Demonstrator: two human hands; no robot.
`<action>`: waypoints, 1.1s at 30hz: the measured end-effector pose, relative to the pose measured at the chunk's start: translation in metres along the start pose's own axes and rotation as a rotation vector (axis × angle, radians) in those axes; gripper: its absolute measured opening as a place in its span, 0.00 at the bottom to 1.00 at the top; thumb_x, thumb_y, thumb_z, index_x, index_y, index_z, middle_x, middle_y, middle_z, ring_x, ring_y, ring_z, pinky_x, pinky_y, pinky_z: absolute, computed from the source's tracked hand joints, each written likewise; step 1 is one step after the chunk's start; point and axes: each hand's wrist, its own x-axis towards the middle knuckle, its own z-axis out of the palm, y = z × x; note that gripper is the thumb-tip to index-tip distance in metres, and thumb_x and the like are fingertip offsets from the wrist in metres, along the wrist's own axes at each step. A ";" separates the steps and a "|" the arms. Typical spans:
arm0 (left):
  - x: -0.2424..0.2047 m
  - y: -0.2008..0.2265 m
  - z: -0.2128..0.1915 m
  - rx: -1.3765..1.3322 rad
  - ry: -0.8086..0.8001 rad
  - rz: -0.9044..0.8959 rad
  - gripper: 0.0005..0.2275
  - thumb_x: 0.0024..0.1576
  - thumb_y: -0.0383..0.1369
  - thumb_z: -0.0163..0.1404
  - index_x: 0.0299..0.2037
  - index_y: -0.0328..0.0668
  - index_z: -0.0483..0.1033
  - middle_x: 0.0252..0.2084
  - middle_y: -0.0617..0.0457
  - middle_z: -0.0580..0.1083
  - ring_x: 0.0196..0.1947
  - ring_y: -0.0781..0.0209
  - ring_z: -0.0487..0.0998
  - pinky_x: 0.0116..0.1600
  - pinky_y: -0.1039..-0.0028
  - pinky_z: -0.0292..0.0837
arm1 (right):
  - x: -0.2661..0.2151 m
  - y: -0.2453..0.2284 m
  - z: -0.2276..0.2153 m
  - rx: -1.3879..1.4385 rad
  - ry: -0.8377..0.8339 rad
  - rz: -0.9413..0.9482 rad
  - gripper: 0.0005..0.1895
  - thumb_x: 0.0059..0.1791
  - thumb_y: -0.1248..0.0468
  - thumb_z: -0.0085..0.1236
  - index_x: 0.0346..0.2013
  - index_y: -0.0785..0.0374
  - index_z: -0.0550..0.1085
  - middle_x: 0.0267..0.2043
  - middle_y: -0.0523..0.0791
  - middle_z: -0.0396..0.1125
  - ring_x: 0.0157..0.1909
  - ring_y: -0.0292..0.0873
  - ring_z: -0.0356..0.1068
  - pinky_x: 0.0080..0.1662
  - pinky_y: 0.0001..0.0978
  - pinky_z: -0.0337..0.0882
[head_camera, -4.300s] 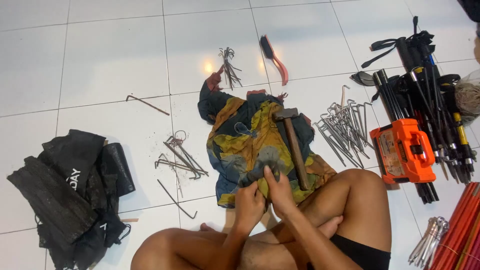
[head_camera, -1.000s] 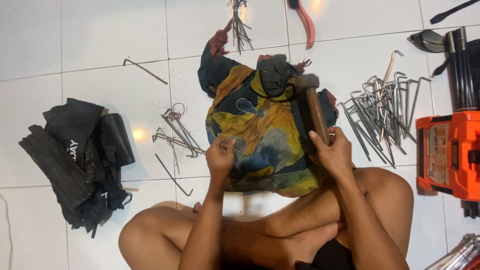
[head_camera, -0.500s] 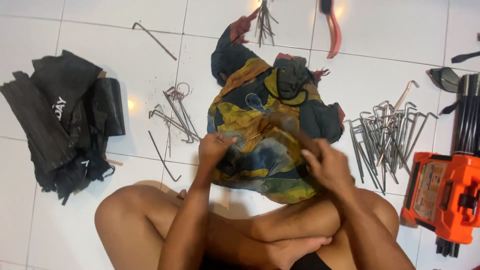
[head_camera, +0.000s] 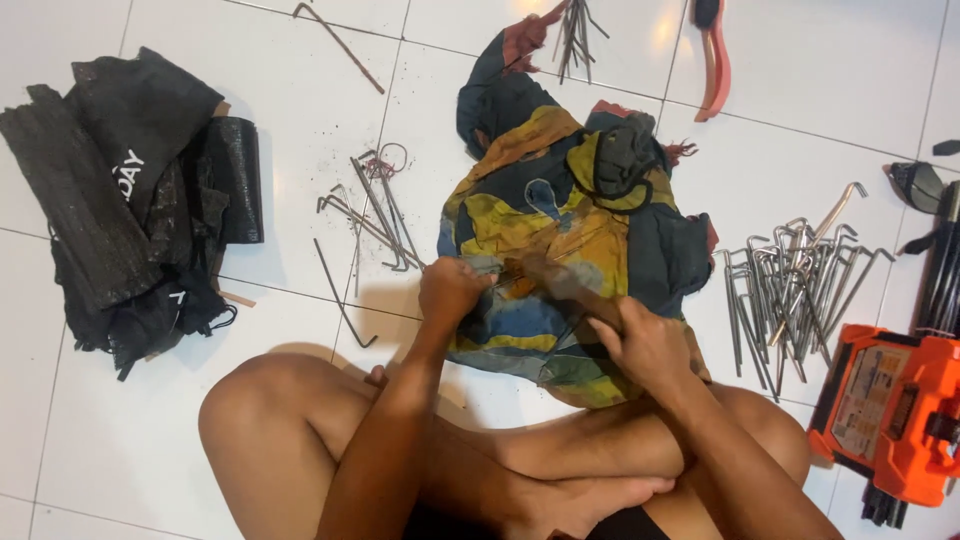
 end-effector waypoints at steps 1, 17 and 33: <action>-0.002 -0.003 0.001 0.001 -0.005 0.003 0.16 0.44 0.44 0.70 0.21 0.41 0.81 0.22 0.44 0.78 0.34 0.36 0.83 0.37 0.61 0.77 | 0.000 -0.003 0.000 -0.002 -0.001 0.006 0.19 0.51 0.43 0.54 0.44 0.52 0.70 0.31 0.48 0.73 0.29 0.61 0.76 0.35 0.55 0.77; 0.000 -0.007 0.005 -0.053 0.048 0.109 0.14 0.43 0.42 0.69 0.19 0.41 0.79 0.20 0.43 0.77 0.32 0.39 0.83 0.34 0.63 0.77 | -0.007 0.009 0.017 -0.062 0.063 -0.109 0.19 0.50 0.45 0.56 0.45 0.54 0.71 0.29 0.49 0.71 0.21 0.59 0.72 0.23 0.50 0.72; 0.003 -0.020 0.012 -0.154 0.074 0.185 0.16 0.42 0.44 0.69 0.21 0.40 0.80 0.19 0.44 0.76 0.29 0.40 0.83 0.33 0.62 0.75 | -0.005 0.009 0.012 0.009 0.007 -0.014 0.18 0.52 0.45 0.55 0.43 0.55 0.71 0.25 0.49 0.70 0.22 0.58 0.73 0.26 0.48 0.74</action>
